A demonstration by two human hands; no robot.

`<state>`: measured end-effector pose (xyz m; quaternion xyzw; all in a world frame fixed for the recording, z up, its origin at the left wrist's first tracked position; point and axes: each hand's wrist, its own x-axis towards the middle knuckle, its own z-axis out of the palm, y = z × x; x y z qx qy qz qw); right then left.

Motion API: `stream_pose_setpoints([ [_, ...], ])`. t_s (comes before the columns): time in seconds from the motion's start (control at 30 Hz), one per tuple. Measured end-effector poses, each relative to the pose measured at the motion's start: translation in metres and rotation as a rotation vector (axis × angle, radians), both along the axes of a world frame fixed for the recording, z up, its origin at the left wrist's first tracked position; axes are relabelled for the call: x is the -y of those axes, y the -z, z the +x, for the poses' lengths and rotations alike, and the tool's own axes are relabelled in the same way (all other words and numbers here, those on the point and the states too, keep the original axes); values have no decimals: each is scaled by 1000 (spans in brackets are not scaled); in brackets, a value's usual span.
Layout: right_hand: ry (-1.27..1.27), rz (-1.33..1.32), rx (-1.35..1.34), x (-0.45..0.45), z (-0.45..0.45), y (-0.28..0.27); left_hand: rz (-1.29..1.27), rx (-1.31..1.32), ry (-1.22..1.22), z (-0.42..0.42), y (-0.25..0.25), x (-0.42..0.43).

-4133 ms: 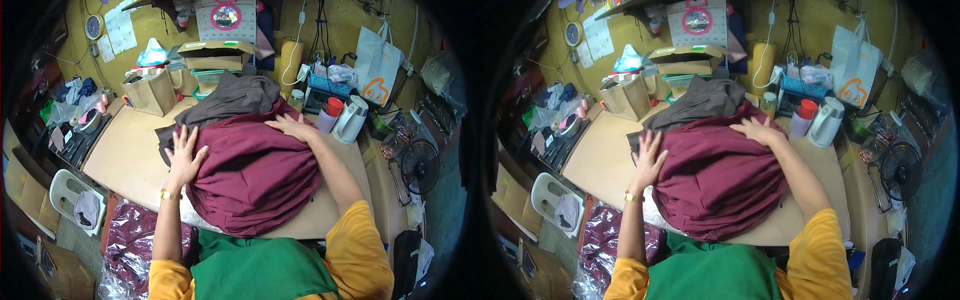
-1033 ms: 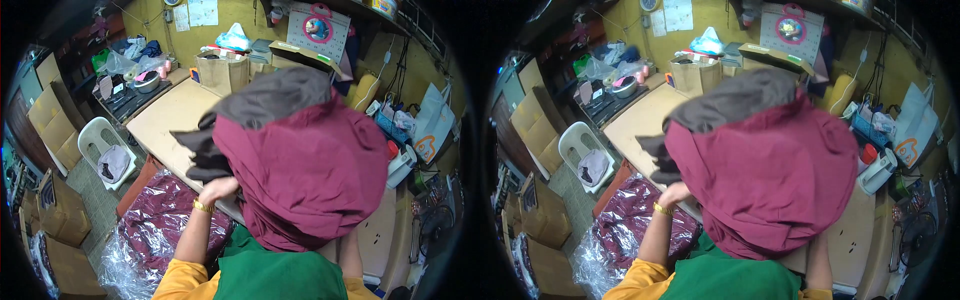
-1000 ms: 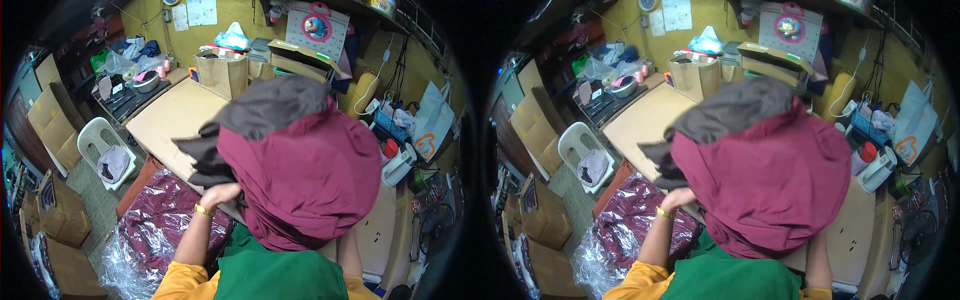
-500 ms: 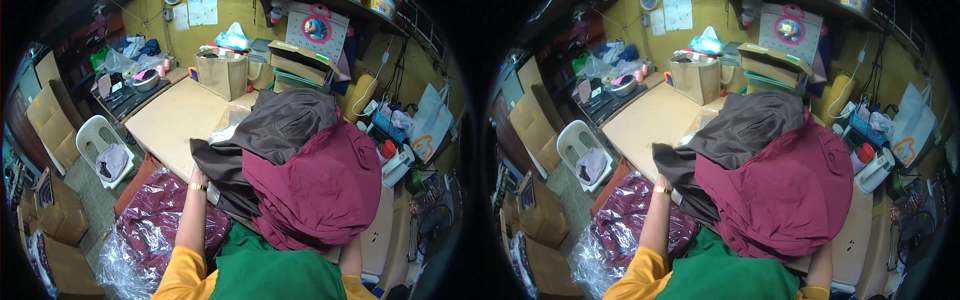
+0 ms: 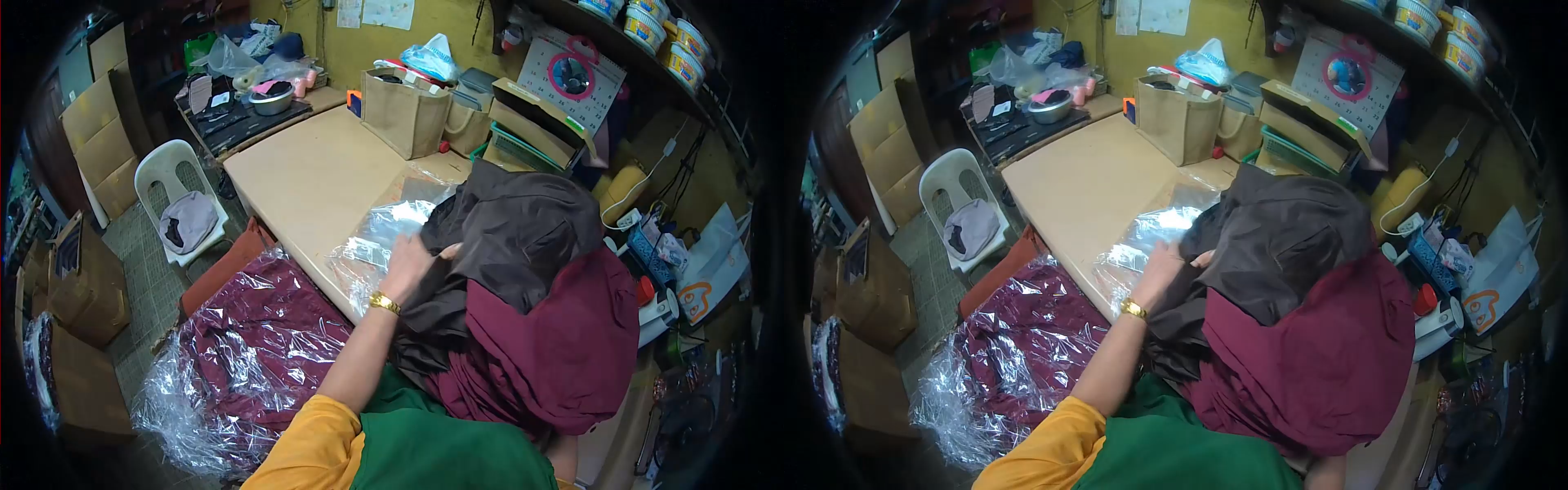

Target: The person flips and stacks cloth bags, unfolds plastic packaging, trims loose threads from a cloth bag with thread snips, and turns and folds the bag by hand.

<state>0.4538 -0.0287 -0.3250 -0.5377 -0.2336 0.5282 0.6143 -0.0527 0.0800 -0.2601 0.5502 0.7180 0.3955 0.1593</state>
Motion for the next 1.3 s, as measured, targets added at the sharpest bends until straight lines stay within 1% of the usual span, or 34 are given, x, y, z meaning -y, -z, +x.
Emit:
stream_pose_setpoints([
  [0.03, -7, -1, -2, -1, -2, 1, -275, -282, 188, -11, -25, 14],
  [0.1, -13, -6, -5, -4, -8, 3, -115, -482, 113, -24, 58, -12],
  [0.17, -8, -5, -7, -4, -9, 2, -268, -162, 230, -17, 14, 10],
  [0.2, -8, -8, -5, -3, -9, 2, -189, -103, 314, -14, -9, 19],
  [0.23, -3, -8, 1, -1, -7, -1, -193, -103, 318, -12, 14, 5],
  [0.27, -1, -5, 7, -2, -7, -4, 121, 148, 425, -10, 34, -11],
  [0.3, 5, 8, 10, 0, -3, -8, 273, 188, 435, -4, 57, -21],
  [0.37, -14, 42, 25, -1, -2, -23, 577, 232, 465, 10, 49, -19],
  [0.4, -16, 55, 35, -2, -1, -33, 528, 323, 547, 12, 29, -11],
  [0.5, -47, 129, 69, -9, -4, -65, 183, 518, 617, 13, 18, -39],
  [0.57, -84, 192, 98, -23, -13, -94, 379, 442, 660, 20, -29, -23],
  [0.6, -109, 222, 107, -32, -21, -106, 539, 468, 739, 15, -45, -20],
  [0.67, -168, 281, 119, -56, -42, -128, 675, 609, 861, 6, -86, -21],
  [0.7, -203, 311, 123, -70, -53, -141, 644, 722, 907, 1, -113, -29],
  [0.73, -244, 338, 115, -87, -71, -150, 631, 764, 905, -10, -140, -38],
  [0.83, -384, 440, 81, -142, -134, -182, 692, 713, 721, -60, -211, -59],
  [0.9, -472, 502, 44, -176, -184, -197, 745, 640, 553, -109, -245, -67],
  [0.97, -559, 547, -13, -206, -237, -204, 786, 566, 374, -163, -263, -67],
  [1.03, -649, 587, -70, -231, -294, -205, 810, 505, 201, -220, -268, -66],
  [1.1, -716, 610, -140, -252, -348, -198, 805, 465, 44, -276, -257, -65],
  [1.17, -772, 625, -205, -270, -394, -184, 769, 450, -89, -324, -230, -67],
  [1.23, -808, 624, -268, -284, -432, -161, 712, 468, -208, -366, -191, -72],
  [1.3, -837, 606, -322, -295, -460, -128, 636, 509, -314, -400, -139, -76],
])
